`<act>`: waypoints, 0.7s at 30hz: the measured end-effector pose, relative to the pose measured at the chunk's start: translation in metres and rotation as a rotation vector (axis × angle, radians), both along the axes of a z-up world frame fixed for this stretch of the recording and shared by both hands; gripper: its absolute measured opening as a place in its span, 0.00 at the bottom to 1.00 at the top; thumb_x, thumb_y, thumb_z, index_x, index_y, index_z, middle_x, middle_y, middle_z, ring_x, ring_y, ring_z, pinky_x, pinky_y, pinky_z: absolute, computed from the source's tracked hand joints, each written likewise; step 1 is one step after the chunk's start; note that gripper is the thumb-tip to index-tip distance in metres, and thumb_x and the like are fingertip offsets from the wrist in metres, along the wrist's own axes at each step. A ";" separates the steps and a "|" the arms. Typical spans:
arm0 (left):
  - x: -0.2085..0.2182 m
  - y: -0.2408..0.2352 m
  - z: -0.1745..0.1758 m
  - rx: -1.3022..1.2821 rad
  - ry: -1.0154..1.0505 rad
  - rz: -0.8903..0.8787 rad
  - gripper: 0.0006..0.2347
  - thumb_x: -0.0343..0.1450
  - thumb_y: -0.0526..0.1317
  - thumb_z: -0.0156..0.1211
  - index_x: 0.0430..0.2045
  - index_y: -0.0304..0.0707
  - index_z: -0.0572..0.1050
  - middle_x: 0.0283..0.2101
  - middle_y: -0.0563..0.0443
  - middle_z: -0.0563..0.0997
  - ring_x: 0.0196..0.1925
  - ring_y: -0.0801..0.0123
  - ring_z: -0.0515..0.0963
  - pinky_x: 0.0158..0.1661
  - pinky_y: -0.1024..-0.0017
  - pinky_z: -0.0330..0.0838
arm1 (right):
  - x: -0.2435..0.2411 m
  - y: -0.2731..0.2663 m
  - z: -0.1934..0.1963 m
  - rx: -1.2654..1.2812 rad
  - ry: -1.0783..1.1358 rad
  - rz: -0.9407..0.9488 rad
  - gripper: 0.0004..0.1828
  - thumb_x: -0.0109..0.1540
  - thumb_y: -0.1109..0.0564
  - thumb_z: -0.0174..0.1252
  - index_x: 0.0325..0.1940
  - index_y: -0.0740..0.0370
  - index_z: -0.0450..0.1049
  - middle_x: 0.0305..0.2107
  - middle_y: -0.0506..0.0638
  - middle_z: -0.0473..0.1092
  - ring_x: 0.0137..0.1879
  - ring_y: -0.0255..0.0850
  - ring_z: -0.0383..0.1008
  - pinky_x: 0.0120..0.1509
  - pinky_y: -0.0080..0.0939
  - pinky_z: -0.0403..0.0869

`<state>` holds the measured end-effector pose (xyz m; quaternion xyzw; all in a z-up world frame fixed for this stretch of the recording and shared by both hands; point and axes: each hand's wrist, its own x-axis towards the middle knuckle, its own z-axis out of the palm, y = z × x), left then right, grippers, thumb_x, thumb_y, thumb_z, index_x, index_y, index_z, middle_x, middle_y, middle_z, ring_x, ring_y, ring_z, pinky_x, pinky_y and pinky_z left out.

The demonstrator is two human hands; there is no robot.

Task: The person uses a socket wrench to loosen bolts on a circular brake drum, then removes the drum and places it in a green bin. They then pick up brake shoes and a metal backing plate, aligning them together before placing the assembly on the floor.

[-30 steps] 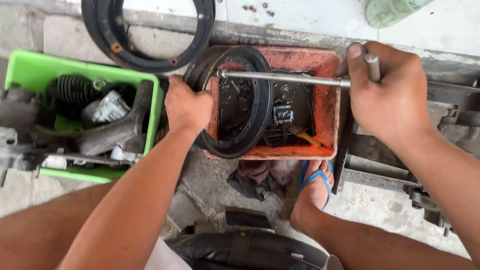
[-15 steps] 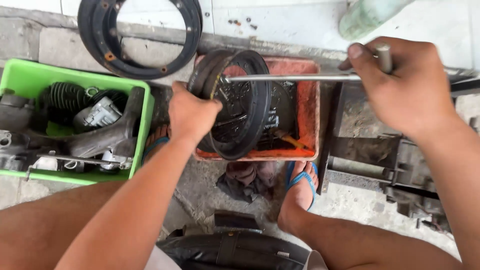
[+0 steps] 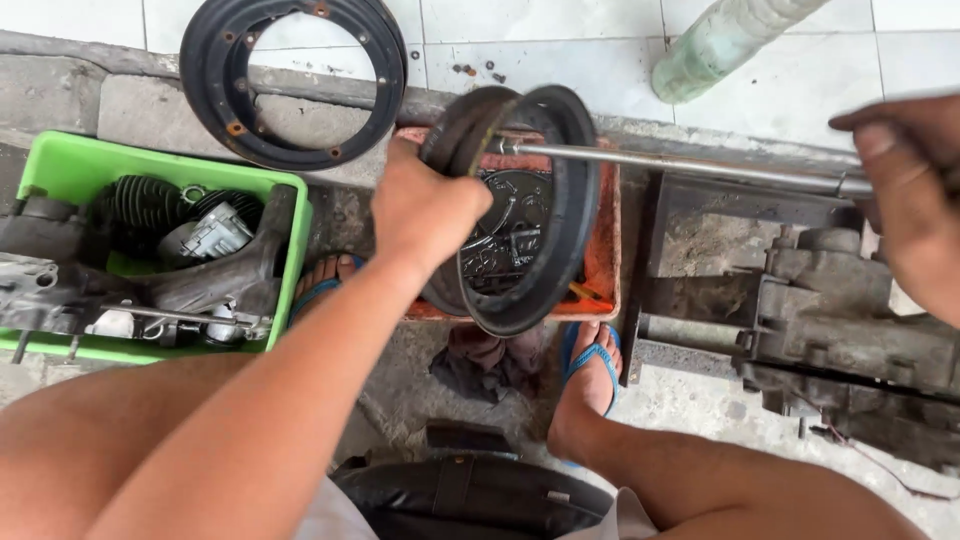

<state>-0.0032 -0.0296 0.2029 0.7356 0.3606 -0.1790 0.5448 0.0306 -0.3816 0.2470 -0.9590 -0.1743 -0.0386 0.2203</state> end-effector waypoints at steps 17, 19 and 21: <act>0.005 0.029 -0.013 0.505 -0.374 -0.420 0.33 0.54 0.40 0.82 0.49 0.34 0.65 0.48 0.41 0.77 0.48 0.51 0.81 0.47 0.55 0.80 | -0.043 0.018 -0.027 -0.612 -0.117 -0.128 0.15 0.72 0.45 0.61 0.61 0.46 0.82 0.26 0.51 0.78 0.32 0.54 0.80 0.36 0.51 0.78; 0.004 0.021 -0.027 0.575 -0.483 -0.501 0.35 0.51 0.42 0.85 0.47 0.30 0.66 0.47 0.38 0.76 0.47 0.49 0.81 0.45 0.52 0.78 | -0.026 0.014 -0.037 -0.631 -0.065 -0.177 0.15 0.71 0.40 0.58 0.57 0.44 0.80 0.20 0.55 0.76 0.32 0.63 0.79 0.41 0.60 0.78; -0.007 0.013 -0.038 0.648 -0.433 -0.756 0.36 0.56 0.41 0.83 0.53 0.27 0.65 0.50 0.37 0.75 0.44 0.55 0.80 0.44 0.58 0.85 | -0.017 0.016 -0.040 -0.561 0.060 -0.168 0.15 0.77 0.44 0.54 0.54 0.55 0.79 0.16 0.50 0.74 0.21 0.51 0.77 0.31 0.54 0.81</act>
